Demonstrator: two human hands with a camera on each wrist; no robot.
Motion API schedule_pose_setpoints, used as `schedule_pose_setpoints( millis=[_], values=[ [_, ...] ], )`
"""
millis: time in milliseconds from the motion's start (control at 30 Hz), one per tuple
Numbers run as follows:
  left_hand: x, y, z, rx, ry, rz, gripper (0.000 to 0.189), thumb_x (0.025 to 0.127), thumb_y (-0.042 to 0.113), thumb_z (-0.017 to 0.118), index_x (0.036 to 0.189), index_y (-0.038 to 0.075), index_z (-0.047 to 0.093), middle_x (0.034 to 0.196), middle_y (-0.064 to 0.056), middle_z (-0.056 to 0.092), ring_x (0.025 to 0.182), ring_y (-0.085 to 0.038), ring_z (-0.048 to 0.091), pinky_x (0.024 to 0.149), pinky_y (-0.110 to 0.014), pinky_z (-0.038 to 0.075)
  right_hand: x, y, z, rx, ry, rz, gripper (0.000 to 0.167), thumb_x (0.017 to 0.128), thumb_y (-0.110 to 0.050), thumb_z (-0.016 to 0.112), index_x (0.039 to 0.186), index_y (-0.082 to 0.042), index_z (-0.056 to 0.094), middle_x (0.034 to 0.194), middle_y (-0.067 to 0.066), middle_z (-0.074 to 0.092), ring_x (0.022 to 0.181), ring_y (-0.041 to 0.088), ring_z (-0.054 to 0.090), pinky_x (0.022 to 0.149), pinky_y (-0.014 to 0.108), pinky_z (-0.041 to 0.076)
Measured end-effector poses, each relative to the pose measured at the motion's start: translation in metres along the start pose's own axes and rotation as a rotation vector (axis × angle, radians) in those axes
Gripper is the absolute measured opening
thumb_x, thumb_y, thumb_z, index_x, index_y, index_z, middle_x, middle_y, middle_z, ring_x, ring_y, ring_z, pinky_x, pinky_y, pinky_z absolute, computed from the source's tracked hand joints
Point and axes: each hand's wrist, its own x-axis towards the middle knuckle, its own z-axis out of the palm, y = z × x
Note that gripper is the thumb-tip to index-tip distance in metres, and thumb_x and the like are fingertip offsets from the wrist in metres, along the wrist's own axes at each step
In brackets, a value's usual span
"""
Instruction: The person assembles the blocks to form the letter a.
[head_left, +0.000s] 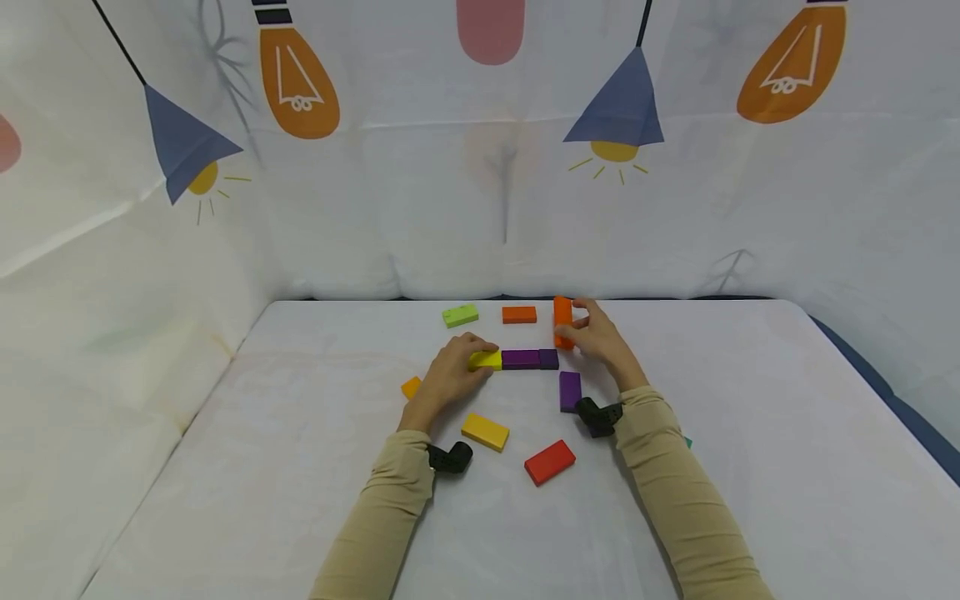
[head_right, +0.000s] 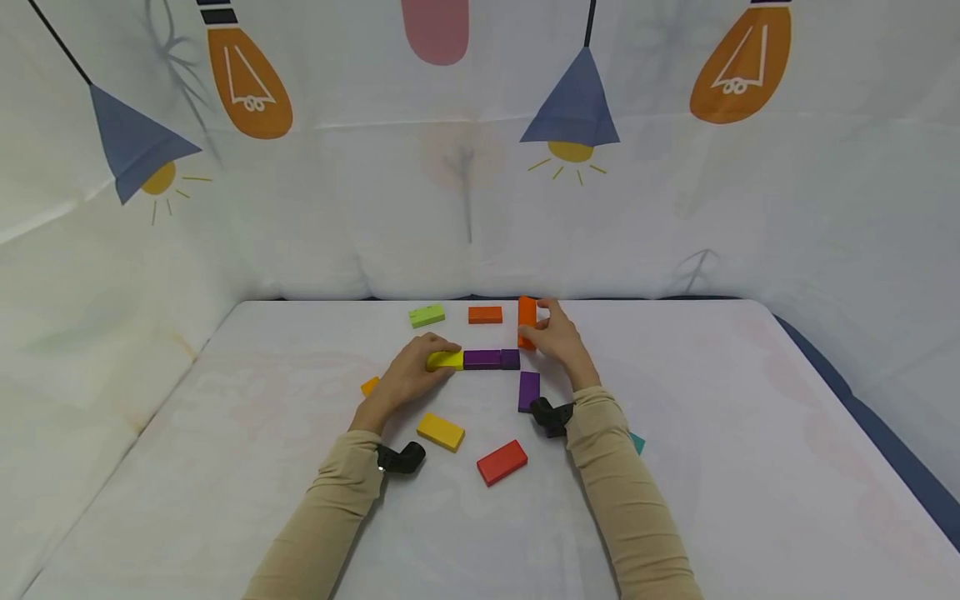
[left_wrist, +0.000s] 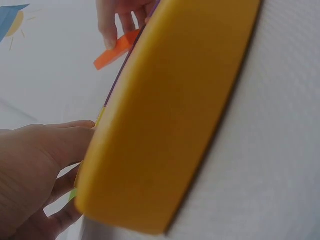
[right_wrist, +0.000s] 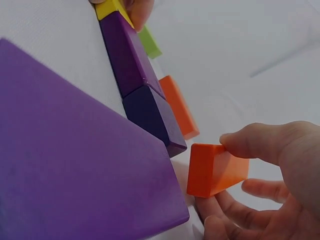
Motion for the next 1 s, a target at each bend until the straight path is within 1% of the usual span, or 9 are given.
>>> schedule_pose_setpoints(
  millis=[267,400,767,867,1000],
  values=[
    [-0.002,0.002,-0.002,-0.011,-0.003,-0.011,0.032,0.087,0.015,0.067,0.119,0.014,0.065,0.118,-0.006,0.061,0.115,-0.025,0.053,0.100,-0.042,0.043,0.001,-0.003,0.003,-0.021,0.001,0.022,0.071,0.091,-0.036,0.058,0.148,-0.012,0.022,0.135,0.023,0.045,0.106,0.032,0.055,0.087,0.038,0.050],
    [-0.001,0.002,-0.001,-0.010,-0.002,-0.008,0.032,0.087,0.015,0.067,0.119,0.013,0.065,0.118,-0.006,0.061,0.113,-0.025,0.053,0.099,-0.042,0.044,0.001,-0.003,0.004,-0.030,0.008,0.035,0.071,0.092,-0.036,0.057,0.148,-0.012,0.021,0.136,0.023,0.044,0.108,0.033,0.054,0.090,0.041,0.049],
    [-0.001,0.001,-0.001,-0.006,0.004,0.007,0.031,0.088,0.016,0.067,0.119,0.013,0.065,0.118,-0.007,0.061,0.112,-0.025,0.053,0.097,-0.042,0.045,-0.002,-0.005,0.009,-0.066,0.034,-0.017,0.070,0.092,-0.036,0.055,0.148,-0.011,0.021,0.133,0.023,0.048,0.113,0.036,0.051,0.097,0.050,0.044],
    [-0.001,0.000,-0.001,0.006,0.005,0.010,0.031,0.088,0.016,0.067,0.119,0.013,0.065,0.118,-0.006,0.061,0.112,-0.025,0.053,0.097,-0.041,0.045,-0.002,-0.006,0.011,-0.085,0.037,-0.023,0.070,0.092,-0.036,0.055,0.148,-0.011,0.021,0.132,0.023,0.049,0.111,0.036,0.052,0.094,0.049,0.045],
    [-0.001,0.000,-0.001,0.015,0.003,0.003,0.031,0.088,0.017,0.067,0.119,0.014,0.065,0.119,-0.006,0.061,0.112,-0.024,0.053,0.097,-0.041,0.045,-0.001,-0.005,0.014,-0.117,0.045,-0.034,0.069,0.093,-0.036,0.054,0.148,-0.010,0.021,0.131,0.023,0.050,0.107,0.034,0.054,0.088,0.045,0.048]
  ],
)
